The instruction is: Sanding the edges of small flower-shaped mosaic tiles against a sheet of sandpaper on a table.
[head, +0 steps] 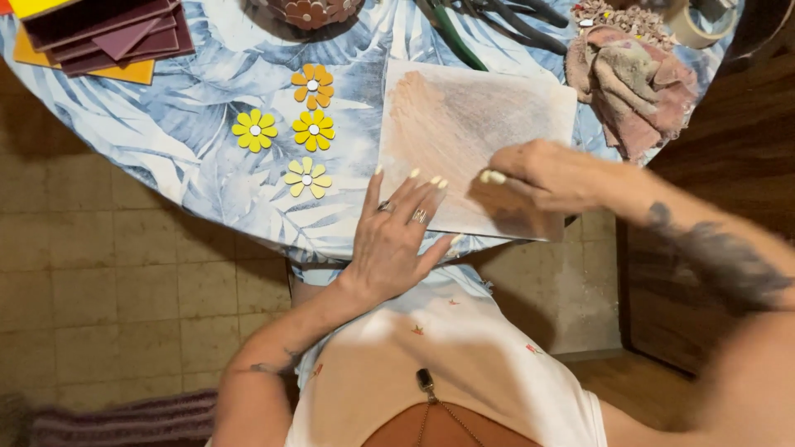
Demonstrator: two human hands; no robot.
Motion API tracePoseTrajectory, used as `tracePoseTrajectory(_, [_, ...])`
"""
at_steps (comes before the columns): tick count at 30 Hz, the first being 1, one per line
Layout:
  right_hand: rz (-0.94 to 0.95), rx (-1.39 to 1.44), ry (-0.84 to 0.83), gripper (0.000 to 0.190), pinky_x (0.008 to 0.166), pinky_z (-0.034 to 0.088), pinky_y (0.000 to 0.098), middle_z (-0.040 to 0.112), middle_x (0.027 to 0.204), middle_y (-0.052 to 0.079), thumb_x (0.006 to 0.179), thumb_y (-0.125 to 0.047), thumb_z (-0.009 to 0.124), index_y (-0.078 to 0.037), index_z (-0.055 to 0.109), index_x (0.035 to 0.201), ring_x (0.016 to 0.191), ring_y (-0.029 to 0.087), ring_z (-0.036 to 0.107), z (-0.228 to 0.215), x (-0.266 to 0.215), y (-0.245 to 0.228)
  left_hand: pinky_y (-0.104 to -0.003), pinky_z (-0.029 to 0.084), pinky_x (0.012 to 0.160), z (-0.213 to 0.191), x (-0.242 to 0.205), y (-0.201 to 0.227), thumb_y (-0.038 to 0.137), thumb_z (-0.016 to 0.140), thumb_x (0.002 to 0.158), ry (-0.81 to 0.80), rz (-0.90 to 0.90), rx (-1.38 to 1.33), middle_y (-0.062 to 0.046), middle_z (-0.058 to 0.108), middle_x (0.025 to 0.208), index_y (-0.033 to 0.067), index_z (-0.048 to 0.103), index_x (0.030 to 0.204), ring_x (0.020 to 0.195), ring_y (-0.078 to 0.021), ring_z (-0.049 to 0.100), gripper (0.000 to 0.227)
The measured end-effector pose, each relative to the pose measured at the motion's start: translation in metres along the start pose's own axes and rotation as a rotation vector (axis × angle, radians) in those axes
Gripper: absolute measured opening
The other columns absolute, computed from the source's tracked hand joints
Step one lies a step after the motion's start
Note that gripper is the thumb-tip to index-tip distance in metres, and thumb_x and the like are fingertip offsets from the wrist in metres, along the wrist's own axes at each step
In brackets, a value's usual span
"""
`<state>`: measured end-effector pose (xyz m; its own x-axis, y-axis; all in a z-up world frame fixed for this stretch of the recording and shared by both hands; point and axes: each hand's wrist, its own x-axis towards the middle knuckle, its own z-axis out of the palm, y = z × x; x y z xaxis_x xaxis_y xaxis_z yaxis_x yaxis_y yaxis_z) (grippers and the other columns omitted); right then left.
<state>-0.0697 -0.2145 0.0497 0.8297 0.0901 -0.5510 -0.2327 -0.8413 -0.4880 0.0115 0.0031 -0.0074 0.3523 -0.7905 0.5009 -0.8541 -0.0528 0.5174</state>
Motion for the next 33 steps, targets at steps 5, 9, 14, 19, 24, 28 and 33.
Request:
tracePoseTrajectory(5, [-0.348,0.264,0.265,0.026,0.053,0.040,0.0320,0.041,0.059,0.003,0.089,-0.017,0.035,-0.006,0.043,0.067,0.059,0.020,0.050,0.026,0.011,-0.008,-0.056,0.023,0.096,-0.001,0.022,0.007,0.019,0.058,0.075,0.054,-0.051,-0.082,-0.016,0.060,0.095,-0.0012,0.057,0.100,0.098,-0.0337,0.056,0.032])
tracePoseTrajectory(9, [-0.360,0.378,0.326,0.028,0.053,0.039,0.0291,0.039,0.056,0.001,0.090,-0.017,0.035,-0.007,0.044,0.065,0.054,0.015,0.044,0.027,0.009,-0.019,-0.053,0.028,0.093,0.008,0.025,0.001,0.016,0.058,0.075,0.065,-0.055,-0.105,-0.014,0.063,0.088,0.0002,0.061,0.091,0.096,-0.0315,0.058,0.023])
tracePoseTrajectory(14, [-0.369,0.406,0.341,0.029,0.051,0.040,0.0311,0.038,0.056,0.003,0.091,-0.015,0.032,-0.006,0.043,0.065,0.054,0.016,0.042,0.024,0.007,-0.027,-0.050,0.030,0.092,0.007,0.029,0.004,0.011,0.060,0.072,0.105,-0.036,-0.126,-0.013,0.063,0.080,0.0010,0.063,0.089,0.092,-0.0308,0.060,0.020])
tracePoseTrajectory(19, [-0.362,0.356,0.405,0.027,0.052,0.041,0.0333,0.041,0.058,0.006,0.090,-0.015,0.035,-0.005,0.044,0.067,0.055,0.018,0.045,0.037,0.013,-0.017,-0.048,0.033,0.089,0.003,0.027,0.004,0.011,0.061,0.072,0.118,-0.039,-0.134,-0.012,0.064,0.078,-0.0009,0.064,0.080,0.088,-0.0304,0.061,0.014])
tracePoseTrajectory(24, [-0.250,-0.635,0.745,0.019,0.050,0.039,0.0321,0.039,0.059,0.005,0.079,-0.024,0.043,-0.011,0.043,0.064,0.056,0.022,0.048,0.061,0.023,0.006,-0.052,0.027,0.093,0.000,0.010,-0.004,0.020,0.059,0.073,0.040,-0.036,0.080,-0.012,0.061,0.088,0.0049,0.061,0.096,0.092,-0.0299,0.058,0.027])
tracePoseTrajectory(28, [-0.180,-0.700,0.782,0.017,0.050,0.039,0.0326,0.044,0.060,0.005,0.073,-0.023,0.046,-0.010,0.046,0.063,0.058,0.023,0.051,0.059,0.043,0.000,-0.055,0.015,0.097,-0.001,-0.001,-0.011,0.023,0.061,0.073,-0.079,-0.024,0.107,-0.013,0.060,0.097,0.0049,0.062,0.095,0.099,-0.0308,0.054,0.029])
tracePoseTrajectory(33, [-0.290,-0.707,0.855,0.018,0.048,0.039,0.0348,0.044,0.060,0.007,0.076,-0.023,0.047,-0.009,0.048,0.065,0.059,0.026,0.052,0.036,0.095,-0.003,-0.056,0.009,0.101,-0.002,-0.008,-0.017,0.036,0.059,0.074,-0.185,0.030,0.159,-0.012,0.055,0.111,0.0051,0.055,0.109,0.108,-0.0303,0.048,0.046])
